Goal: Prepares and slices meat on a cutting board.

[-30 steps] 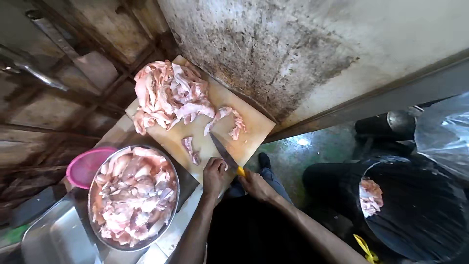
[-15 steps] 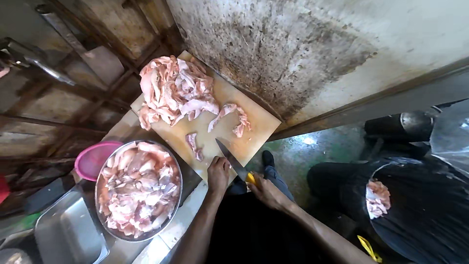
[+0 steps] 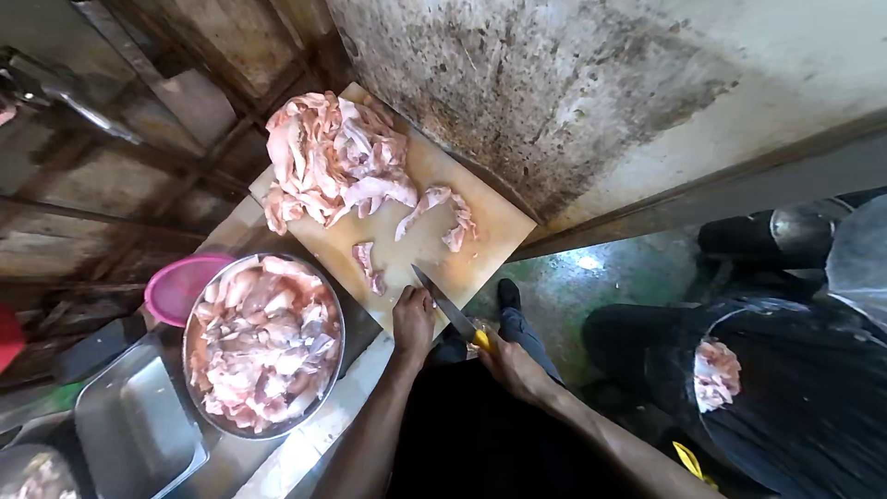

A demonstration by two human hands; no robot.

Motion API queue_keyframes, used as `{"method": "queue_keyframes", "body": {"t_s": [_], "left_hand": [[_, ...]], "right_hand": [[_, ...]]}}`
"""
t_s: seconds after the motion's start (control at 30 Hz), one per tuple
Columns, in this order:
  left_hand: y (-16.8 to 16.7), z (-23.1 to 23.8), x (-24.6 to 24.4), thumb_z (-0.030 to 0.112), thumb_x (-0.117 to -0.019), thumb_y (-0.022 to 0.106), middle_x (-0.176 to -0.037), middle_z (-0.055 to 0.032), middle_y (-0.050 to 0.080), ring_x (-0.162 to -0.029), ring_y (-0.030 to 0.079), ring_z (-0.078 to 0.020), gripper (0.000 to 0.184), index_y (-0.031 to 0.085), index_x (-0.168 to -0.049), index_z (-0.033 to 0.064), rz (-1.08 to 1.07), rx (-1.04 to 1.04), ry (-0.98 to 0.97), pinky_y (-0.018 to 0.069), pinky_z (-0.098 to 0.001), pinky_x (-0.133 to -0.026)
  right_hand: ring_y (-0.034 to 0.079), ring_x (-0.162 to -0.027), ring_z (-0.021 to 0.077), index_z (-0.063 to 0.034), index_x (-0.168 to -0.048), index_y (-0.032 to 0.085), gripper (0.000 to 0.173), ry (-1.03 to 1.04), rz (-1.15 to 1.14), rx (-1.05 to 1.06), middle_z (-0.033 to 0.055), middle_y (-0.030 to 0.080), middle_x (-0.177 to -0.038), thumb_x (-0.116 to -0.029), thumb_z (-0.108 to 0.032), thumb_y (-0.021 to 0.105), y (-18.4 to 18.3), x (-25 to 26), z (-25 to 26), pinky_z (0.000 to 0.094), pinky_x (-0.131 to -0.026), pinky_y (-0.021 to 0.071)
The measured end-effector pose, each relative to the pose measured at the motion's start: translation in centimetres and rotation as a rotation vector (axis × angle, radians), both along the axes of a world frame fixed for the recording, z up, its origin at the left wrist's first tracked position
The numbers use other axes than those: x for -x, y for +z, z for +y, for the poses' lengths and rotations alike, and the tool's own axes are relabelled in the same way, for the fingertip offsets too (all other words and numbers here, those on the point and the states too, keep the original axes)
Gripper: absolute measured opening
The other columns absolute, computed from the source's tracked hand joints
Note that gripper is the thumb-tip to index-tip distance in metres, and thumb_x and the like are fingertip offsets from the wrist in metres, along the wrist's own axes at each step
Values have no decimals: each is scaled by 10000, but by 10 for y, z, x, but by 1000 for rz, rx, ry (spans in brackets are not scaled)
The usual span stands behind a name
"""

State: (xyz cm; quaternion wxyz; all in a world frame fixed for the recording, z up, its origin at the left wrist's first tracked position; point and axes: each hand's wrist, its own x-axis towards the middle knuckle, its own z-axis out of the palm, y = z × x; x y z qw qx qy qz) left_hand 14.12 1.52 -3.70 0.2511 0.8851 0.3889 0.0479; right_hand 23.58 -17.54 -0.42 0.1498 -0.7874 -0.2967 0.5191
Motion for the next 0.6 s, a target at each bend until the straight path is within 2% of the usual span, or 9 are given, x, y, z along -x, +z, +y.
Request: {"method": "queue_keyframes", "body": {"t_s": [0.13,0.2,0.33,0.43,0.53,0.6], "left_hand": [[6,4,-4,95,-989,635,-1000,-114,698,-885,713,-233,131,749,-971,33,82,-4,-29,619,-405,-815],[6,6,-4,99,-985,646,-998,-111,697,-878,711,-226,120,747,-960,40,85,-7,-24,620,-403,-810],[2,4,-4,108,-971,654,-973,-98,691,-834,701,-206,114,749,-943,51,76,-2,3,619,-390,-781],[2,4,-2,107,-961,671,-935,-91,683,-802,692,-195,97,745,-922,58,48,-5,16,616,-375,-752],[1,5,-1,107,-971,666,-953,-106,692,-820,701,-211,104,747,-948,45,29,8,5,619,-394,-773],[1,6,0,116,-976,658,-972,-106,693,-832,701,-209,114,746,-963,45,49,27,-9,618,-395,-788]], "right_hand": [[709,-914,337,-72,-1241,572,363,-12,-27,-10,165,684,-965,-1077,-378,465,-6,-5,54,528,-811,576],[715,-900,334,-83,-1217,562,344,1,-49,-12,155,685,-949,-1075,-380,461,-10,-7,64,526,-791,584],[710,-955,357,-70,-1326,543,429,28,-11,-20,187,690,-1017,-1073,-403,446,-8,-6,19,546,-847,573],[707,-932,369,-43,-1295,545,427,48,32,2,203,683,-999,-1066,-394,464,-9,-8,-13,555,-826,569],[701,-971,359,-47,-1322,561,423,41,48,-16,195,688,-1037,-1069,-377,479,-16,-14,8,549,-870,561],[703,-960,346,-59,-1286,575,390,45,37,-33,184,688,-1026,-1070,-372,486,-21,-18,38,543,-857,566]]}}
